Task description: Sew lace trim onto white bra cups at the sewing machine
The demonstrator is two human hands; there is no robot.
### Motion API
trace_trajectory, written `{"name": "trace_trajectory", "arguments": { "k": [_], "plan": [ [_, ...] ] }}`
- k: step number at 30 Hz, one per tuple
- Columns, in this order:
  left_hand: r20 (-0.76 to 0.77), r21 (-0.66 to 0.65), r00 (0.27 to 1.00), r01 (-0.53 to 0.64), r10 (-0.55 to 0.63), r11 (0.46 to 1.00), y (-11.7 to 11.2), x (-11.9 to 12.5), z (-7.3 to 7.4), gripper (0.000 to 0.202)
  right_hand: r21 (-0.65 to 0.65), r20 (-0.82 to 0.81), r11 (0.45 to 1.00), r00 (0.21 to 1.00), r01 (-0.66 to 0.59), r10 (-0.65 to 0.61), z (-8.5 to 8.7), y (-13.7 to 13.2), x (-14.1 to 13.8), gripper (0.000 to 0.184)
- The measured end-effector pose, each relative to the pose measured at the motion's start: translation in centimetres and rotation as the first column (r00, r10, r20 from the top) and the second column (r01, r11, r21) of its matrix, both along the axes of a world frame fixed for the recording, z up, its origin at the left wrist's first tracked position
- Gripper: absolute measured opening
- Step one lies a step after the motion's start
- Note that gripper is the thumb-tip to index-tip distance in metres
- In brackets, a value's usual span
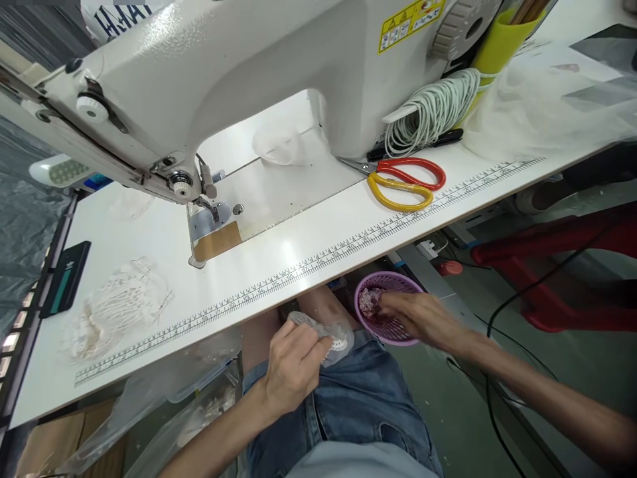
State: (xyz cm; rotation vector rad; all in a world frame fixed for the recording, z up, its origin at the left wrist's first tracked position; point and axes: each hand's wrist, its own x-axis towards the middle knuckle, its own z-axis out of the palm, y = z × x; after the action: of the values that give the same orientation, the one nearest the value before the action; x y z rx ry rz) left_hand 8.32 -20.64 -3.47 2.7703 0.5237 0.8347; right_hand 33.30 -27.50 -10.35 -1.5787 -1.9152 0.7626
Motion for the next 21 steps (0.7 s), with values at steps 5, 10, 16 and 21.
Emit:
{"name": "trace_trajectory", "arguments": {
  "k": [5,10,16,21],
  "plan": [
    [-0.18,-0.488,0.979,-0.174,0.097,0.855,0.0,-0.1,-0.4,0.02,0.018,0.062,1.0,0.998,0.015,-0.016,-0.3,-1.2,0.2,0.032],
    [-0.324,-0.779,0.94,-0.332,0.112,0.532,0.8,0.3,0.9,0.01,-0.061,-0.215,0.987,0.967,-0.152,0.136,4.3,0.1,-5.7,0.039],
    [-0.087,-0.978,0.984,-0.055,0.155,-0.2,1.7,-0.7,1.7,0.026,-0.243,-0.455,0.963,0.89,-0.12,-0.004,2.7,1.4,-5.7,0.032],
    [-0.151,-0.87,0.955,-0.005,0.256,-0.494,1.2,-0.8,0.4,0.033,-0.009,-0.361,1.0,0.932,0.028,-0.029,3.1,-0.1,-5.6,0.024]
  ]
}}
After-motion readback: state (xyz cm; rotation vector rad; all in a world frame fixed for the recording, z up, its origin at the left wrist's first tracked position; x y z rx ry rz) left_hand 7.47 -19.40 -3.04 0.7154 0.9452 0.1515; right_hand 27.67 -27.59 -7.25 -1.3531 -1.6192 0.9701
